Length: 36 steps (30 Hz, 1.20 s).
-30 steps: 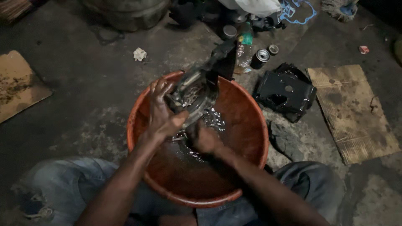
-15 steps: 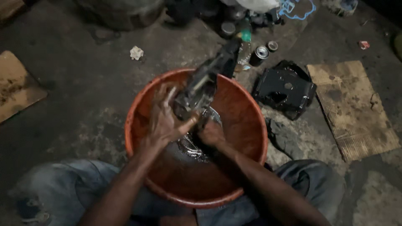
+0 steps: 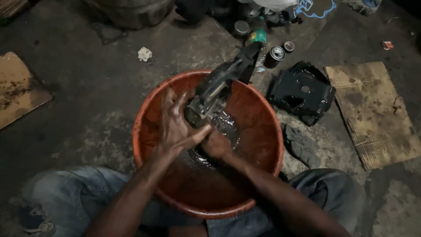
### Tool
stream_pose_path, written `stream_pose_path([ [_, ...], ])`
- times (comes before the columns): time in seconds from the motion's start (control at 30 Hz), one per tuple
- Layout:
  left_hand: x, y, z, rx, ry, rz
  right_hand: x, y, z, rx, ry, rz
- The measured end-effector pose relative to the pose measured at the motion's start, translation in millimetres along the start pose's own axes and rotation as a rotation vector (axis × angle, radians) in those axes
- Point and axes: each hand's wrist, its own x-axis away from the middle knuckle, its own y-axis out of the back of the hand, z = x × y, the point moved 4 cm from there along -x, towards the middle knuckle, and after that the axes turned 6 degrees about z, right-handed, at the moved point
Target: The person scrubs various mechanical parts by hand in a basin filled with dark liquid. They handle a circular metal component and a rectangular metal casing, rubbing them thoroughly to remove grime. The person places the cleaned parts on the floor beside the basin.
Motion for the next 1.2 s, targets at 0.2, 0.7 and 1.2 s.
stream_pose_path([
  [0.2, 7, 2, -7, -0.053, -0.005, 0.041, -24, 15, -11, 0.181, 0.345, -0.207],
  [0.7, 0, 8, -12, -0.07, 0.097, 0.172, -16, -21, -6, 0.243, 0.456, -0.052],
  [1.2, 1, 3, -11, -0.052, 0.188, 0.194, -53, -3, -45, 0.144, 0.081, -0.055],
])
